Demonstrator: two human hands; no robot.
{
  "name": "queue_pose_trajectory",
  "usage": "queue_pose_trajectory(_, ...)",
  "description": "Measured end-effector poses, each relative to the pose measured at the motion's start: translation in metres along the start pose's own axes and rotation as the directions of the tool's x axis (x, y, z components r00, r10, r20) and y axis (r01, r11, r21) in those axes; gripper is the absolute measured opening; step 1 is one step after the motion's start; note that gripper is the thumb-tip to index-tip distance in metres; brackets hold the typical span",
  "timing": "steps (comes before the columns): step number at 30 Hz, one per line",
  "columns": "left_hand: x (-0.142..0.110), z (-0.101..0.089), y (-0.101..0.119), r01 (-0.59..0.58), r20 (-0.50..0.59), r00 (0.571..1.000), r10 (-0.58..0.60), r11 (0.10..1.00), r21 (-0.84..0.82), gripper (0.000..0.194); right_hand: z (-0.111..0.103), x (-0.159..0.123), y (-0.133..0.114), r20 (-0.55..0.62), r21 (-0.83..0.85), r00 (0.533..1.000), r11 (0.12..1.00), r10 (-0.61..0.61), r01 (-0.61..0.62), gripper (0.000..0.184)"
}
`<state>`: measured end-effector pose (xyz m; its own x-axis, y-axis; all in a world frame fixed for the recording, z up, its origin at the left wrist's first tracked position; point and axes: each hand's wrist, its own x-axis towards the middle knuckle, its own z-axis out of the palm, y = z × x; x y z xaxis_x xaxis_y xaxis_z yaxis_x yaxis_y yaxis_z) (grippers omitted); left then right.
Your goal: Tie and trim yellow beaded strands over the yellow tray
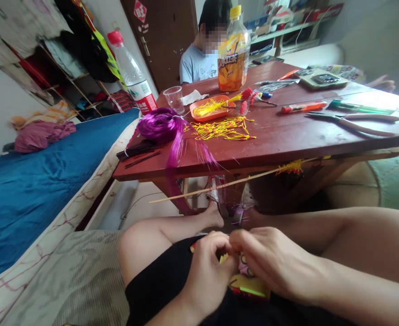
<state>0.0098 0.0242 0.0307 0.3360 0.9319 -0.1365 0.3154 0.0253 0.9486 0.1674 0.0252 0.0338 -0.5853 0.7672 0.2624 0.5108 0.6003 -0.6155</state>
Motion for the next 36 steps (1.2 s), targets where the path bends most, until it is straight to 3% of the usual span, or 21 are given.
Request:
queue_pose_trajectory(2, 0.005, 0.0, 0.001, 0.328, 0.122, 0.945, -0.305, 0.876, -0.354, 0.01, -0.003, -0.007, 0.004, 0.028, -0.228, 0.937, 0.91, -0.349, 0.346, 0.019)
queue_pose_trajectory(4, 0.008, 0.001, 0.0, 0.492, 0.249, 0.868, -0.43, 0.674, -0.551, 0.006, -0.004, -0.012, 0.009, 0.052, -0.375, 0.856, 0.784, -0.515, 0.495, 0.019)
queue_pose_trajectory(7, 0.009, 0.004, -0.003, 0.552, 0.311, 0.826, -0.47, 0.559, -0.619, 0.005, -0.003, -0.017, 0.011, 0.049, -0.469, 0.821, 0.713, -0.569, 0.521, 0.02)
queue_pose_trajectory(10, 0.007, 0.006, -0.003, 0.546, 0.305, 0.827, -0.473, 0.545, -0.636, 0.006, -0.003, -0.016, 0.009, 0.012, -0.416, 0.854, 0.774, -0.521, 0.478, 0.027)
queue_pose_trajectory(11, 0.006, 0.006, -0.002, 0.527, 0.287, 0.841, -0.459, 0.571, -0.629, 0.006, -0.004, -0.015, 0.007, 0.008, -0.365, 0.876, 0.814, -0.482, 0.452, 0.031)
queue_pose_trajectory(13, 0.003, 0.005, 0.0, 0.42, 0.191, 0.904, -0.382, 0.714, -0.561, 0.009, -0.003, -0.013, 0.005, -0.012, -0.24, 0.93, 0.904, -0.367, 0.354, 0.038)
queue_pose_trajectory(15, 0.001, 0.003, 0.002, 0.231, 0.059, 0.972, -0.226, 0.893, -0.387, 0.013, -0.001, -0.01, 0.003, -0.033, -0.069, 0.986, 0.985, -0.163, 0.16, 0.038)
queue_pose_trajectory(17, -0.002, 0.002, 0.004, 0.066, -0.022, 0.997, -0.072, 0.979, -0.192, 0.015, 0.002, -0.008, 0.002, -0.005, 0.141, 0.995, 0.985, 0.097, -0.095, 0.03)
queue_pose_trajectory(19, -0.005, 0.002, 0.004, -0.011, -0.057, 0.998, 0.007, 0.998, -0.069, 0.016, 0.004, -0.006, 0.002, 0.075, 0.332, 0.952, 0.893, 0.297, -0.304, 0.022)
queue_pose_trajectory(21, -0.007, 0.002, 0.004, -0.044, -0.079, 0.996, 0.043, 0.999, -0.009, 0.016, 0.005, -0.006, 0.001, 0.129, 0.451, 0.914, 0.798, 0.385, -0.4, 0.02)
queue_pose_trajectory(23, -0.008, 0.003, 0.004, -0.059, -0.089, 0.994, 0.059, 0.998, 0.012, 0.016, 0.006, -0.006, 0.0, 0.145, 0.494, 0.901, 0.759, 0.41, -0.424, 0.021)
queue_pose_trajectory(27, -0.01, 0.005, 0.002, -0.13, -0.096, 0.986, 0.139, 0.987, 0.097, 0.016, 0.004, -0.006, -0.002, 0.14, 0.493, 0.904, 0.763, 0.404, -0.418, 0.023)
queue_pose_trajectory(30, -0.013, 0.005, 0.0, -0.341, -0.091, 0.918, 0.386, 0.885, 0.317, 0.018, 0.005, -0.003, -0.002, 0.191, 0.585, 0.88, 0.67, 0.435, -0.457, 0.02)
queue_pose_trajectory(33, -0.014, 0.004, -0.006, -0.53, -0.029, 0.781, 0.624, 0.686, 0.499, 0.019, 0.007, 0.001, 0.0, 0.285, 0.714, 0.84, 0.483, 0.461, -0.507, 0.021)
queue_pose_trajectory(36, -0.013, 0.002, -0.012, -0.639, 0.073, 0.665, 0.743, 0.516, 0.57, 0.019, 0.009, 0.003, 0.003, 0.344, 0.778, 0.809, 0.338, 0.476, -0.53, 0.025)
